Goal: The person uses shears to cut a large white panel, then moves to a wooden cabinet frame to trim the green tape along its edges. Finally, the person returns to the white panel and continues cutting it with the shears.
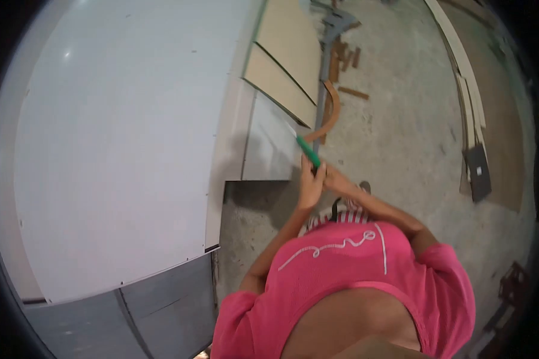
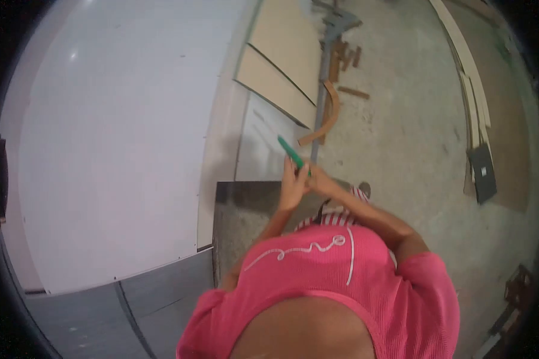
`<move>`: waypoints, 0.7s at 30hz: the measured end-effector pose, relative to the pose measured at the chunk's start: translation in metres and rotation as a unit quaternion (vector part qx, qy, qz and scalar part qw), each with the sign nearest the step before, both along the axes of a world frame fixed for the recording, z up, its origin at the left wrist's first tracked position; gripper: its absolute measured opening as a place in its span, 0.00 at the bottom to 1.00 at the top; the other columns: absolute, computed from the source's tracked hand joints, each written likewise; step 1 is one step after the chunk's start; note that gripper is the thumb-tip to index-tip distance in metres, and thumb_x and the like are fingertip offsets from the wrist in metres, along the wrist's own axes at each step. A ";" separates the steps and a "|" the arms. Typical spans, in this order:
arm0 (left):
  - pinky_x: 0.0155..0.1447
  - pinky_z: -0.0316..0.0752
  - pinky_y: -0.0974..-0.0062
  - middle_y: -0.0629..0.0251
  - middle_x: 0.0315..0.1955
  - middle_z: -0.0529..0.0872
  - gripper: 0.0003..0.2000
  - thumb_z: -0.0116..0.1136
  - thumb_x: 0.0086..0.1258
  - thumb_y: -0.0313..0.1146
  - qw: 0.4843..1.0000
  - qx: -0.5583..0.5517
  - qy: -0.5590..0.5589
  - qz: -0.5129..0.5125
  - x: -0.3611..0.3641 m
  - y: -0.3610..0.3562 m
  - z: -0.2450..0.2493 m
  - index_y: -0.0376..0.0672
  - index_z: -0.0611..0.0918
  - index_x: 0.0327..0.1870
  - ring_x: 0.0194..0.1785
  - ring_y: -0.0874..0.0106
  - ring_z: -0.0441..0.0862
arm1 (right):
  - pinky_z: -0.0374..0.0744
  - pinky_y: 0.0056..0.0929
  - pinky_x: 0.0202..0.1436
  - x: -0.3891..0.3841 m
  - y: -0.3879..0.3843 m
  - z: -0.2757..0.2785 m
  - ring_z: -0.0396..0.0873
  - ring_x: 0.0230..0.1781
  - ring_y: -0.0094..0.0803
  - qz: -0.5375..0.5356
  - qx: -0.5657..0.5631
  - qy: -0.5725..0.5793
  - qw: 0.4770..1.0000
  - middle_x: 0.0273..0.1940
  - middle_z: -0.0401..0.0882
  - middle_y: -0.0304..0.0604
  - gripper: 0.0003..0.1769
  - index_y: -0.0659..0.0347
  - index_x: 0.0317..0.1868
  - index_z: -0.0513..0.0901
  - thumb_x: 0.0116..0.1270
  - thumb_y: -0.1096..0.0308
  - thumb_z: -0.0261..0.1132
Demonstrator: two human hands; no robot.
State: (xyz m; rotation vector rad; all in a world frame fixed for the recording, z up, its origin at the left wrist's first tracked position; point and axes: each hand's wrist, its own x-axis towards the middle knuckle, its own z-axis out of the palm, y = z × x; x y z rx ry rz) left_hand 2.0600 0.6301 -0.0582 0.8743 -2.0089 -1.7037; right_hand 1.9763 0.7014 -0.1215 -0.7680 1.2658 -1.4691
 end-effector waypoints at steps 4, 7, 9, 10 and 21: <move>0.36 0.71 0.82 0.65 0.37 0.75 0.27 0.50 0.68 0.29 0.998 0.003 0.023 -0.053 -0.106 0.009 0.024 0.38 0.55 0.66 0.38 0.78 0.72 | 0.76 0.27 0.43 -0.101 0.014 0.037 0.73 0.43 0.29 -0.062 0.003 0.028 0.998 0.45 0.73 0.42 0.29 0.59 0.64 0.62 0.61 0.69 0.56; 0.31 0.71 0.84 0.65 0.37 0.75 0.26 0.50 0.68 0.28 0.998 0.017 0.043 -0.049 -0.160 0.014 0.032 0.39 0.56 0.65 0.36 0.80 0.72 | 0.75 0.25 0.45 -0.154 0.021 0.055 0.73 0.43 0.29 -0.074 0.007 0.055 0.996 0.44 0.74 0.43 0.29 0.59 0.64 0.62 0.62 0.70 0.55; 0.29 0.70 0.85 0.65 0.37 0.75 0.26 0.50 0.67 0.28 0.996 0.039 0.065 -0.043 -0.186 0.012 0.031 0.39 0.56 0.65 0.36 0.80 0.73 | 0.74 0.24 0.45 -0.181 0.018 0.061 0.73 0.43 0.28 -0.067 0.023 0.076 0.995 0.44 0.74 0.44 0.29 0.59 0.64 0.62 0.61 0.71 0.54; 0.31 0.70 0.85 0.65 0.37 0.75 0.26 0.50 0.67 0.29 0.996 0.056 0.058 -0.036 -0.196 0.011 0.029 0.39 0.56 0.65 0.36 0.80 0.73 | 0.75 0.24 0.44 -0.190 0.017 0.058 0.74 0.42 0.28 -0.073 0.022 0.071 0.995 0.43 0.75 0.44 0.27 0.60 0.63 0.63 0.61 0.71 0.54; 0.44 0.71 0.78 0.61 0.39 0.76 0.27 0.52 0.67 0.32 0.992 0.078 0.055 0.077 -0.246 -0.109 0.011 0.36 0.58 0.65 0.40 0.74 0.73 | 0.74 0.21 0.24 -0.261 -0.120 0.051 0.74 0.24 0.24 0.053 0.033 0.011 0.998 0.31 0.74 0.42 0.23 0.62 0.56 0.65 0.59 0.74 0.56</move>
